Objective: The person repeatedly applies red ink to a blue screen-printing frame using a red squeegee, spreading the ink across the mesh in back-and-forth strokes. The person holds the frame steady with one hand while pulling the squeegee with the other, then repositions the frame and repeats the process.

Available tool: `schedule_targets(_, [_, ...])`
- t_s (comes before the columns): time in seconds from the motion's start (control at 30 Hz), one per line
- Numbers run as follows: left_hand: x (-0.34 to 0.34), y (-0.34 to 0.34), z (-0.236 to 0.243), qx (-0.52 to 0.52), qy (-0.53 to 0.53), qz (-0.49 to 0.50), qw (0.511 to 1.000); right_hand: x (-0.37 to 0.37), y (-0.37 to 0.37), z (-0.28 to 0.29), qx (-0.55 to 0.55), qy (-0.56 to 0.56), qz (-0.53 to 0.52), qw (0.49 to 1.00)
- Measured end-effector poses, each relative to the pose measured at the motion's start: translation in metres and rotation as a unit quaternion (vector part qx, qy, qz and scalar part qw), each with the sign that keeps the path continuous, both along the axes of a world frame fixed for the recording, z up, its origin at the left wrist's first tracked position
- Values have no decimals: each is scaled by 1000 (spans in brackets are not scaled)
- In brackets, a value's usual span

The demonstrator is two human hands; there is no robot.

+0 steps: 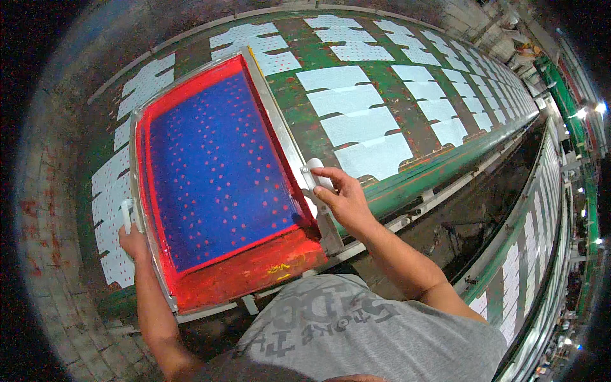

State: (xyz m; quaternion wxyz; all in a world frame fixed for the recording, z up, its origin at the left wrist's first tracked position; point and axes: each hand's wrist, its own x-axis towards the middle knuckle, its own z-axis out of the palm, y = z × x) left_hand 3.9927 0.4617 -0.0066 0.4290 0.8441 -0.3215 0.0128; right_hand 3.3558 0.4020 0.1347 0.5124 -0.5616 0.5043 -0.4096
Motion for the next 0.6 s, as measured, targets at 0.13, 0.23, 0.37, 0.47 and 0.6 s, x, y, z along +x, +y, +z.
schedule_targets(0.13, [-39, -23, 18, -24, 56, -32, 998, -43, -26, 10, 20, 96, -13, 995])
schedule_targets(0.23, [-100, -50, 24, -45, 33, -18, 998, -89, -53, 10, -10, 161, -18, 987])
schedule_targets(0.37, [-203, -86, 35, -37, 24, 1, 999, -170, -85, 3, 28, 188, -54, 980])
schedule_targets(0.47, [-280, -105, 42, -42, 19, -37, 998, -238, -103, -4, 21, 144, -57, 988])
schedule_targets(0.6, [-376, -123, 45, -58, -20, -28, 998, -318, -125, -22, 41, 163, -83, 982])
